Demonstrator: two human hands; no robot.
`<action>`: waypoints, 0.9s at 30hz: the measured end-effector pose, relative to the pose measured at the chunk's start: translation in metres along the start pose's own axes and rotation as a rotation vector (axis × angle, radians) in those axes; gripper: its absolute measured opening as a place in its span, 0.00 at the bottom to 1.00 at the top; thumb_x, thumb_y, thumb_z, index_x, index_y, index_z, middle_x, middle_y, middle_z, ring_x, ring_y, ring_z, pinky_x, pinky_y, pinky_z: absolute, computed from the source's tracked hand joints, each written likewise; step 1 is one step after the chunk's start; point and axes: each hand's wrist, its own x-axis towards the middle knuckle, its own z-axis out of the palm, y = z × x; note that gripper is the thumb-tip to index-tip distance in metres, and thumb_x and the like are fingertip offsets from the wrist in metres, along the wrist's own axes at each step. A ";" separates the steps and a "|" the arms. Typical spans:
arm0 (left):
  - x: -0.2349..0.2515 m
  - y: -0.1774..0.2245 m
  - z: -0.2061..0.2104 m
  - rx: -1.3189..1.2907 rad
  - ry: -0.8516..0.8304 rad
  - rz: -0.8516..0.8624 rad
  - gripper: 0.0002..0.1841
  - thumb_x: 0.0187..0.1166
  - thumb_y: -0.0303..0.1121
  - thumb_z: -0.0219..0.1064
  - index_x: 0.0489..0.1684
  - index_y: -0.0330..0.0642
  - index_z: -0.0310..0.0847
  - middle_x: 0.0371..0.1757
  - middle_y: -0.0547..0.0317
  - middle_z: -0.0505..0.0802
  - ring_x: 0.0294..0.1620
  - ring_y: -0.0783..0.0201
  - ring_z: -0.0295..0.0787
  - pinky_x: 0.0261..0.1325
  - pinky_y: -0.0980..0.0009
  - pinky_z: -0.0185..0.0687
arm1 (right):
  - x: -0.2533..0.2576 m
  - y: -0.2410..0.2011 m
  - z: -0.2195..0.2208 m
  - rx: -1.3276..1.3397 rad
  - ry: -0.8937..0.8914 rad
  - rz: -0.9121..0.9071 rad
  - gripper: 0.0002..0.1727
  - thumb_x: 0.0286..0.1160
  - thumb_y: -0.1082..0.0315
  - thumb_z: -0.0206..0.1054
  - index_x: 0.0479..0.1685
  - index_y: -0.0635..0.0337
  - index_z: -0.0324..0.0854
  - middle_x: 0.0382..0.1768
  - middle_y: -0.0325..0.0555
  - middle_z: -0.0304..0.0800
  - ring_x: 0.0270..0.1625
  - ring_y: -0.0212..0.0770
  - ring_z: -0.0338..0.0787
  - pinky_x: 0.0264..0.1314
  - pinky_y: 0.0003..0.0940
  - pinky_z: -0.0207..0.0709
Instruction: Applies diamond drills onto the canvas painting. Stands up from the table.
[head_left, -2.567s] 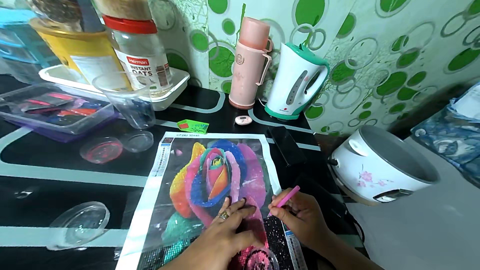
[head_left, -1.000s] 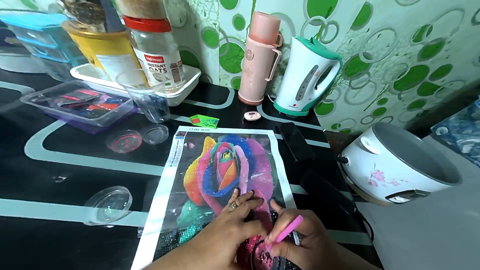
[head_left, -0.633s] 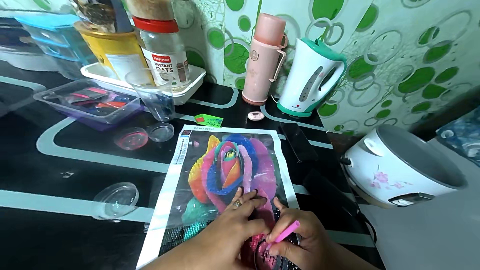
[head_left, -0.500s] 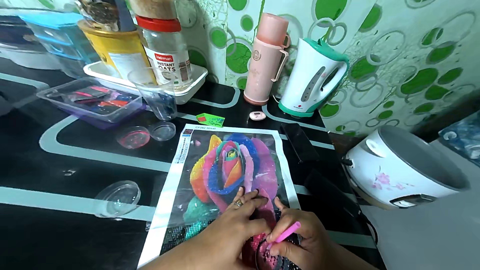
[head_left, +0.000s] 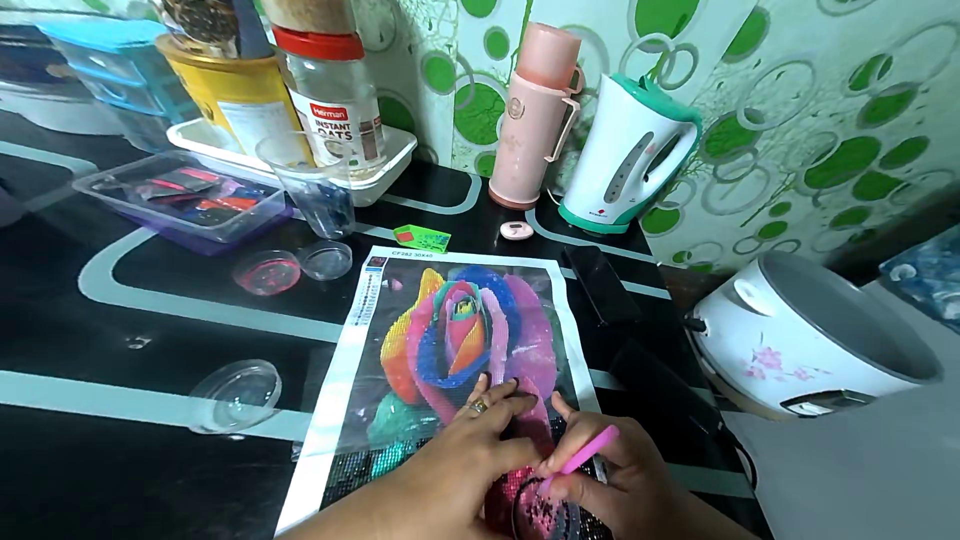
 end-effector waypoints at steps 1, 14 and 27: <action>0.000 0.000 0.000 0.000 0.001 -0.001 0.33 0.54 0.67 0.79 0.53 0.54 0.89 0.80 0.41 0.79 0.89 0.38 0.61 0.90 0.32 0.40 | 0.000 0.000 -0.001 0.014 0.008 0.005 0.08 0.78 0.63 0.74 0.42 0.58 0.84 0.36 0.35 0.94 0.46 0.24 0.93 0.87 0.45 0.69; 0.000 0.001 0.000 0.001 0.002 -0.010 0.33 0.53 0.66 0.81 0.55 0.58 0.89 0.80 0.41 0.79 0.90 0.37 0.59 0.90 0.31 0.39 | -0.001 0.005 -0.004 -0.020 0.108 0.047 0.11 0.73 0.63 0.78 0.41 0.58 0.82 0.33 0.34 0.92 0.40 0.22 0.91 0.73 0.33 0.81; -0.001 0.001 0.001 0.009 0.003 -0.010 0.34 0.55 0.70 0.77 0.59 0.63 0.89 0.81 0.40 0.78 0.90 0.37 0.59 0.90 0.31 0.39 | 0.000 0.002 -0.007 0.046 0.203 0.259 0.10 0.66 0.65 0.80 0.35 0.56 0.83 0.29 0.30 0.89 0.33 0.18 0.86 0.38 0.14 0.81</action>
